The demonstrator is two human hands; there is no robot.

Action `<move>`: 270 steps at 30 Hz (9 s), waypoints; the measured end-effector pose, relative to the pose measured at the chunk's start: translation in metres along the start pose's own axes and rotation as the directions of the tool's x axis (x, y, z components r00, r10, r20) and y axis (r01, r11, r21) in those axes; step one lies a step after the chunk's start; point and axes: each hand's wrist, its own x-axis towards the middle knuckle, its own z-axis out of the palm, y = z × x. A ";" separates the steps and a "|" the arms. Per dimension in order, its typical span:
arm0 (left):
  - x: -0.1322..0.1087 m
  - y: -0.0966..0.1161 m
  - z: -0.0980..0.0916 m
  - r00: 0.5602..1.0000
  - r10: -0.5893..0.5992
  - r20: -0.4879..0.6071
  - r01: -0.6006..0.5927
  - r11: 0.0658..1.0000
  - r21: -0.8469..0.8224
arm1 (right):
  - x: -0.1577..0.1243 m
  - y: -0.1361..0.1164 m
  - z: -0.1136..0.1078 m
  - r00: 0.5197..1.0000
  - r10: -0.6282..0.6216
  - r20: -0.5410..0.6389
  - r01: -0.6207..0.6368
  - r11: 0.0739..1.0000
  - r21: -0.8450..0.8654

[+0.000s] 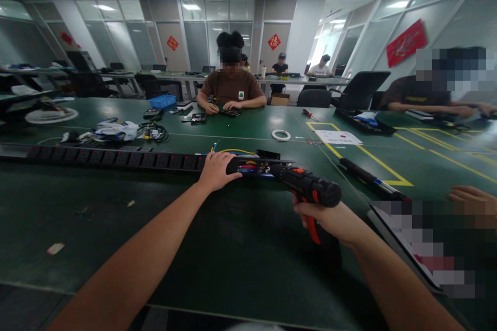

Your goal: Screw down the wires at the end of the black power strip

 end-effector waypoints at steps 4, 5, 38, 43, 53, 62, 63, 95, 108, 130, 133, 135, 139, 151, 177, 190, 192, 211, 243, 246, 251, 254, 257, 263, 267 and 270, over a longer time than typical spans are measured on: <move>0.000 0.000 0.000 1.000 -0.001 -0.002 0.001 1.000 0.002 | 0.000 -0.001 -0.001 1.000 0.000 -0.006 0.000 1.000 0.002; 0.000 0.000 0.000 1.000 -0.001 -0.003 0.001 1.000 0.003 | 0.000 -0.001 -0.001 1.000 -0.001 -0.004 0.001 1.000 0.004; 0.000 -0.001 0.002 1.000 0.004 -0.011 -0.004 1.000 0.004 | 0.000 -0.003 0.001 0.999 0.032 -0.015 -0.032 0.999 0.010; 0.000 -0.001 0.002 1.000 0.013 -0.015 -0.013 1.000 0.005 | 0.000 -0.001 0.000 1.000 0.025 -0.011 -0.025 1.000 -0.004; 0.000 -0.001 0.002 1.000 0.010 -0.020 -0.010 1.000 0.006 | 0.001 -0.001 0.001 1.000 0.009 -0.017 -0.009 1.000 -0.003; 0.000 0.002 -0.001 1.000 0.002 -0.007 -0.002 1.000 0.003 | 0.000 -0.001 0.001 0.999 0.044 -0.028 -0.044 0.999 -0.003; 0.000 0.002 -0.002 1.000 0.000 -0.005 0.000 1.000 0.001 | 0.000 -0.001 0.001 0.998 0.049 -0.032 -0.049 0.999 -0.003; 0.000 0.003 -0.003 1.000 -0.003 0.004 0.003 1.000 0.010 | 0.000 0.001 0.000 1.000 0.019 -0.015 -0.019 1.000 0.008; -0.001 0.001 0.000 1.000 0.000 0.000 0.000 1.000 0.002 | -0.001 -0.001 0.001 1.000 0.017 -0.024 -0.018 1.000 -0.017; 0.000 0.004 -0.004 1.000 -0.003 0.006 0.003 1.000 0.001 | 0.001 0.000 0.001 1.000 0.021 -0.015 -0.021 1.000 -0.009; 0.000 0.004 -0.003 1.000 -0.004 0.004 0.004 1.000 -0.006 | 0.001 0.000 0.000 1.000 0.019 -0.018 -0.019 1.000 0.006; 0.000 0.004 -0.004 1.000 -0.008 0.003 0.008 1.000 -0.013 | 0.001 0.001 0.000 1.000 0.018 -0.016 -0.018 1.000 0.014; 0.000 0.004 -0.005 1.000 -0.014 0.015 0.014 1.000 -0.020 | 0.000 0.001 0.001 1.000 0.014 -0.020 -0.014 1.000 -0.008; -0.001 0.003 -0.002 1.000 -0.013 0.001 0.013 1.000 -0.004 | 0.000 -0.001 0.001 0.999 0.031 -0.033 -0.032 0.999 -0.015; 0.000 0.002 -0.001 1.000 0.001 -0.003 -0.001 1.000 0.003 | 0.002 0.002 0.001 0.999 0.017 -0.027 -0.017 1.000 -0.013; -0.001 0.003 -0.003 1.000 -0.001 0.002 0.001 1.000 -0.002 | 0.000 -0.001 0.001 1.000 0.012 -0.018 -0.013 1.000 -0.016; -0.001 0.002 -0.002 1.000 -0.004 0.004 0.004 1.000 -0.002 | 0.000 -0.001 0.001 1.000 0.017 -0.019 -0.017 1.000 -0.010; -0.001 0.003 -0.003 1.000 -0.001 0.006 0.001 1.000 0.009 | -0.003 -0.004 0.003 0.999 0.030 -0.043 -0.031 0.999 -0.012; 0.000 0.001 -0.001 1.000 -0.003 0.000 0.003 1.000 -0.006 | 0.001 0.001 0.000 1.000 -0.002 -0.005 0.002 1.000 -0.018; 0.000 0.001 -0.001 1.000 -0.003 0.003 0.004 1.000 -0.006 | 0.001 -0.001 0.000 1.000 0.005 -0.006 -0.005 1.000 -0.010; -0.001 0.002 -0.002 1.000 -0.005 0.004 0.006 1.000 -0.009 | -0.001 -0.003 0.001 1.000 0.023 -0.012 -0.023 1.000 -0.009; 0.000 0.002 -0.002 1.000 -0.002 0.000 0.002 1.000 -0.002 | -0.001 -0.002 0.000 0.999 0.025 -0.025 -0.025 1.000 -0.004; 0.000 0.001 -0.001 1.000 0.002 -0.001 -0.002 1.000 0.008 | -0.001 -0.001 0.001 0.999 0.021 -0.030 -0.021 1.000 0.001; 0.000 0.001 0.000 1.000 0.004 -0.006 -0.004 1.000 0.021 | -0.001 0.000 0.002 0.999 0.025 -0.033 -0.026 1.000 -0.007; -0.001 0.002 -0.001 1.000 0.001 -0.005 -0.001 1.000 0.009 | 0.001 0.002 0.001 0.999 0.017 -0.029 -0.017 1.000 -0.011; -0.001 0.003 -0.002 1.000 -0.001 -0.005 0.001 1.000 0.006 | 0.002 0.004 0.000 1.000 0.016 -0.020 -0.017 1.000 -0.011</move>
